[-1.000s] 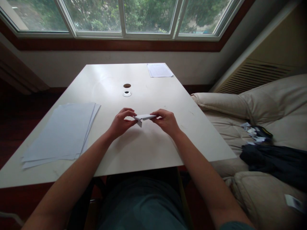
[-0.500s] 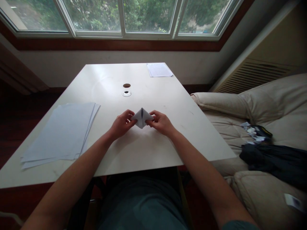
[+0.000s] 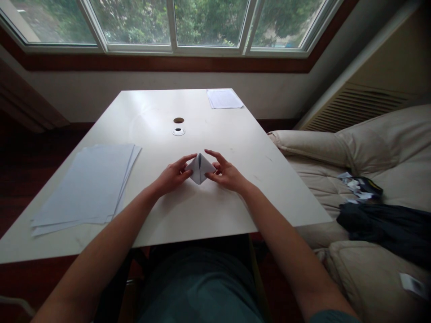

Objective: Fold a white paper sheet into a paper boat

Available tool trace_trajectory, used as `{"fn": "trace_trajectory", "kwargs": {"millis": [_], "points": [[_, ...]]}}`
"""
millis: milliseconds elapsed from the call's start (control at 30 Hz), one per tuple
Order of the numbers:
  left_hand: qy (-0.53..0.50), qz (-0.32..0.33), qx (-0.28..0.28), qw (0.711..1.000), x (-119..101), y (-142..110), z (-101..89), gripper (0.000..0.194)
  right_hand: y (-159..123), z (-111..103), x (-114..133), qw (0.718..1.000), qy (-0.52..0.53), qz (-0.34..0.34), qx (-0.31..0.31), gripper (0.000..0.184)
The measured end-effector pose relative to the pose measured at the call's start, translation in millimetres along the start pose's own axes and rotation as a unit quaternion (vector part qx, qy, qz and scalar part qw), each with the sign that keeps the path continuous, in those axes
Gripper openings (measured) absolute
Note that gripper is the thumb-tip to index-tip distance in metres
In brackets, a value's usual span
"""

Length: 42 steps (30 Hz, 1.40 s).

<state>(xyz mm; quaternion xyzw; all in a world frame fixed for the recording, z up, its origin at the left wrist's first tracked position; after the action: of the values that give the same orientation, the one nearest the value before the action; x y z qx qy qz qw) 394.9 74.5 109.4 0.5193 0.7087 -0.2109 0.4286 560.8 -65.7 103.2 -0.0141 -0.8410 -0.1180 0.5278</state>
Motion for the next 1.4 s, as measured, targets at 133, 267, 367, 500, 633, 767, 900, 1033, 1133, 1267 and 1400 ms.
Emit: {"fn": "trace_trajectory", "kwargs": {"millis": [133,267,367,500,633,767,900,1033,1133,1267,1400], "points": [[-0.005,-0.002,0.006,1.000,5,1,1.1,0.058,1,-1,-2,0.999,-0.036,-0.006,-0.005,0.064],[0.000,-0.013,0.000,1.000,8,2,2.8,0.056,2,1,-9,0.998,-0.057,-0.001,0.000,0.066],[0.024,-0.024,-0.002,0.999,10,2,3.8,0.053,2,4,-13,0.997,-0.076,-0.003,0.023,0.067],[0.081,-0.014,0.009,0.997,11,2,5.4,0.048,3,7,-16,0.989,-0.142,-0.032,0.028,0.065],[0.153,0.036,0.024,0.987,14,2,10.4,0.042,2,10,-16,0.963,-0.264,-0.051,0.027,0.057],[0.237,0.084,0.007,0.968,18,2,12.8,0.034,1,12,-11,0.951,-0.300,-0.075,0.014,0.051],[0.244,0.133,0.016,0.960,8,0,6.6,0.022,1,12,-4,0.954,-0.275,-0.122,0.005,0.034],[0.190,0.170,0.107,0.961,-8,-6,-1.3,0.043,2,13,-4,0.957,-0.239,-0.161,0.036,0.016],[0.174,0.182,0.121,0.960,-9,-8,-4.9,0.060,2,12,-4,0.958,-0.233,-0.164,0.040,0.016],[0.142,0.176,0.093,0.969,3,-5,-3.8,0.040,0,10,-4,0.960,-0.226,-0.159,0.047,0.022],[0.160,0.170,0.043,0.972,12,-2,-4.0,0.032,0,10,-2,0.960,-0.225,-0.162,0.048,0.028]]}}
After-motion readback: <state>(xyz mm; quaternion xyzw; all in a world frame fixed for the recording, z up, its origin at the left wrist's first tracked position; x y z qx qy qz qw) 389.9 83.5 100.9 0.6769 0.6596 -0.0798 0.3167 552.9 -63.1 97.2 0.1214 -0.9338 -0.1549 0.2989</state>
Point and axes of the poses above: each hand's wrist, its own y-axis towards the middle knuckle, its own z-axis out of the palm, x = y × z, the point moved 3 cm from there along y, towards the middle knuckle, and after that the axes turned 3 degrees about x, right-handed, at the moved point
